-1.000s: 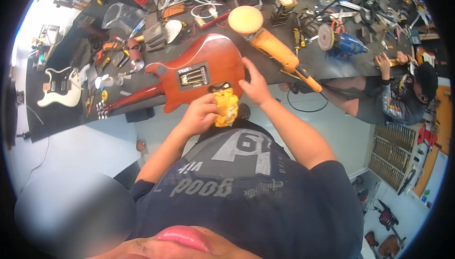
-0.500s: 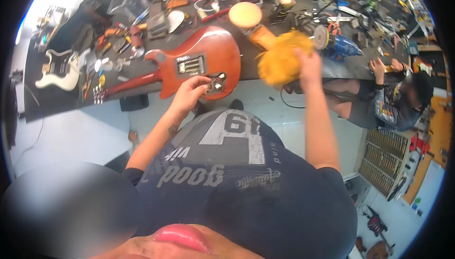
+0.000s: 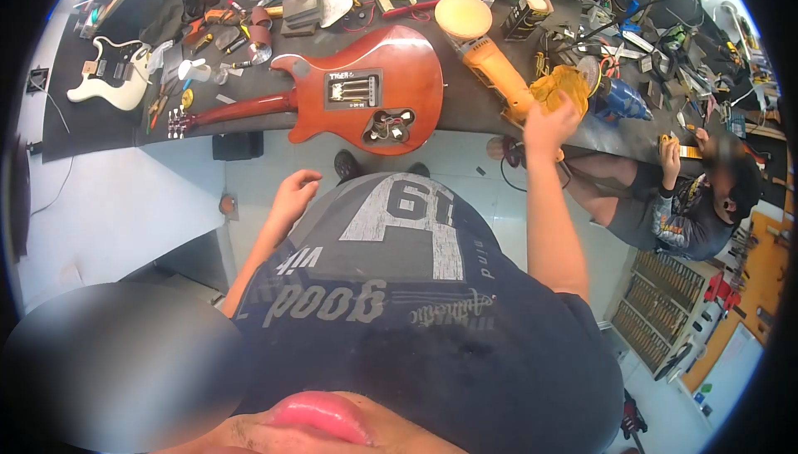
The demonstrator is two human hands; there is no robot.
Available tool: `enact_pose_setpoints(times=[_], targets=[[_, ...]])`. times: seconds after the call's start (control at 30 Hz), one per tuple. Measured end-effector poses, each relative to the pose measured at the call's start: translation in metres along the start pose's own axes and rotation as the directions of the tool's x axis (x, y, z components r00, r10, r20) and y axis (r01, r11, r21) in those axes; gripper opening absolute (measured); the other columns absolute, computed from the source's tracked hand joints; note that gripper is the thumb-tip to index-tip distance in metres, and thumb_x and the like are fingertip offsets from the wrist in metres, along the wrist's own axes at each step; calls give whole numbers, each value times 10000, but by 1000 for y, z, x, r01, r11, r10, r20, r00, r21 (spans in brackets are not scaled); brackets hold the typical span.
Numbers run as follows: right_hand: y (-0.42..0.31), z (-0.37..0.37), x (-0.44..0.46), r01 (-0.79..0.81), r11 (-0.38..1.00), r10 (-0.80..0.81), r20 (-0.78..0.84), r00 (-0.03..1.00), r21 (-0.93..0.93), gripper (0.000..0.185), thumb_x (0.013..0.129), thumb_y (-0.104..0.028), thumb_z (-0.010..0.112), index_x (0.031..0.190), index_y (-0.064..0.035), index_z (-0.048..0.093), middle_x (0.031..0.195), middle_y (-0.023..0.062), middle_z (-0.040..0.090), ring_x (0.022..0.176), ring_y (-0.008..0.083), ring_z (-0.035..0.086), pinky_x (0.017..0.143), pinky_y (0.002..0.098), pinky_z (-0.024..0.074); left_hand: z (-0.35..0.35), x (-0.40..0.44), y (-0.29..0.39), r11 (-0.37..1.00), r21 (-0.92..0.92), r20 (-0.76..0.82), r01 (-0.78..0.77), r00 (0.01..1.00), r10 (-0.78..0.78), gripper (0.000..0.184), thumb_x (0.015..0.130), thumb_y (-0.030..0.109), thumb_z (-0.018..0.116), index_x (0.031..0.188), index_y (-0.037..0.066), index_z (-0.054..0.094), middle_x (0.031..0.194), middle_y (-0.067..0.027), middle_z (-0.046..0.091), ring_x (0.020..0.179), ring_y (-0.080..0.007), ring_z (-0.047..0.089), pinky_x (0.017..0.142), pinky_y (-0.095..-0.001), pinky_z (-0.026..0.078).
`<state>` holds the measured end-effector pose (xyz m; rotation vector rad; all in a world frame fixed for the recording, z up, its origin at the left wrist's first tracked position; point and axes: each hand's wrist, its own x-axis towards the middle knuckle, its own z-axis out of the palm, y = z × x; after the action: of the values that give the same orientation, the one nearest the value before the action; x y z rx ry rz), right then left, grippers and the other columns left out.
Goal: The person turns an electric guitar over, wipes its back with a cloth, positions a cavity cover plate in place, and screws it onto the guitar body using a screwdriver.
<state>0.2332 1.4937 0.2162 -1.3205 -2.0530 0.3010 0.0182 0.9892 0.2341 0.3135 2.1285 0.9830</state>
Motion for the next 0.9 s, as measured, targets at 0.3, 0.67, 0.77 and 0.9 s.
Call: enact_pose_setpoints(times=[0.3, 0.67, 0.77, 0.9], targets=[[-62, 70, -61, -316, 901, -34, 775, 632, 297, 255, 963, -279, 702, 997, -27, 715, 805, 96, 744, 734, 165, 695, 716, 338, 543, -22, -50, -122, 904, 363, 89, 227, 957, -276, 308, 923, 198, 660, 1147, 4, 744, 1072, -203, 780, 1022, -318, 755, 918, -405, 578], [-123, 47, -117, -89, 921, -304, 844, 441, 378, 176, 875, -193, 815, 953, -51, 745, 825, 103, 740, 735, 241, 694, 700, 368, 545, -74, -31, -229, 925, 166, 8, 341, 938, -347, 295, 875, 184, 678, 1096, 7, 760, 967, -165, 786, 783, -247, 743, 791, -385, 585], [-134, 50, -123, 221, 901, -431, 702, 567, 374, 147, 855, -185, 814, 952, -86, 763, 913, 86, 725, 912, 305, 671, 833, 419, 534, -99, -29, -258, 921, 188, 40, 342, 934, -355, 255, 859, 162, 668, 1031, -1, 762, 908, -157, 777, 741, -239, 728, 755, -385, 581], [-147, 64, -129, 321, 917, -389, 705, 592, 237, 167, 835, -186, 813, 977, -117, 758, 978, 61, 706, 1017, 302, 638, 934, 455, 481, -126, -31, -233, 884, 309, 59, 351, 920, -387, 248, 873, 164, 669, 1028, -8, 758, 888, -156, 771, 727, -233, 723, 715, -387, 578]])
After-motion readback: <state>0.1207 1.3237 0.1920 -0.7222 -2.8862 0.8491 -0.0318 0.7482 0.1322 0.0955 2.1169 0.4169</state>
